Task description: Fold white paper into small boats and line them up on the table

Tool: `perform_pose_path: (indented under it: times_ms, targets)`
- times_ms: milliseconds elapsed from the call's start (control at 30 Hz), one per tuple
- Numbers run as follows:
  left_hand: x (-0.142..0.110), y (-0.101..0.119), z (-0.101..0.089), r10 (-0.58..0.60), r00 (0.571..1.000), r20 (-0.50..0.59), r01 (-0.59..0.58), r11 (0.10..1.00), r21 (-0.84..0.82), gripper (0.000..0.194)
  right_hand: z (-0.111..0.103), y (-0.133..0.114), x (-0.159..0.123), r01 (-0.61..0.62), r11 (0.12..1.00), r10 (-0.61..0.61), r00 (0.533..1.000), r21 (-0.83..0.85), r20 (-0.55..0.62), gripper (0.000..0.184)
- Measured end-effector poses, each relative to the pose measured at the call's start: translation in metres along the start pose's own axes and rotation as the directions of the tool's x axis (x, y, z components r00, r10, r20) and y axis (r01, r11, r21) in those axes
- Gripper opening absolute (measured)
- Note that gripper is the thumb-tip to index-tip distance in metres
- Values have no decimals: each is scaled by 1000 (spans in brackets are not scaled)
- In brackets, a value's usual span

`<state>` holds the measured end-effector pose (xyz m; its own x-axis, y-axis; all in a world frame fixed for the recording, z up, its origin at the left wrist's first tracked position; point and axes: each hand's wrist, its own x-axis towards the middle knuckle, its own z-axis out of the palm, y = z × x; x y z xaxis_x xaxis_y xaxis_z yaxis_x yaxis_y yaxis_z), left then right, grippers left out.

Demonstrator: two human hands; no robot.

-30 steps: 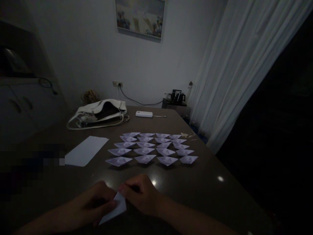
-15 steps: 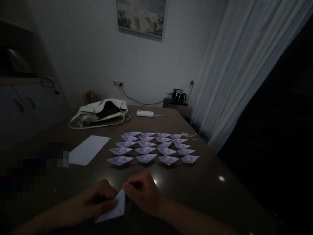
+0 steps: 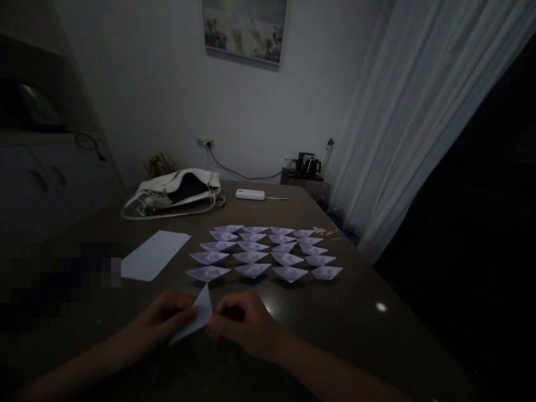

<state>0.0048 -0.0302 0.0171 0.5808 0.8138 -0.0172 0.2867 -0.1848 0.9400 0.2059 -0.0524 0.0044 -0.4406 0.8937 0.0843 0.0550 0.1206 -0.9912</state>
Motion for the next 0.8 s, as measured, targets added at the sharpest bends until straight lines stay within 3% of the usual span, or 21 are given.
perform_pose_path:
  times_ms: [233,433,600,800]
  targets:
    - [1,4,6,-20,988,155,25,999,-34,61,-3,4,3,-4,997,5,1000,73,-12,38]
    - [-3,9,5,49,997,61,-51,998,22,58,-1,6,3,-10,998,12,999,62,-32,35]
    - [1,5,5,35,995,98,-35,999,-6,59,0,5,3,-2,997,6,999,72,-53,29]
    - [5,-3,6,-22,996,91,10,991,133,66,-3,3,4,36,999,-35,975,1,-222,25]
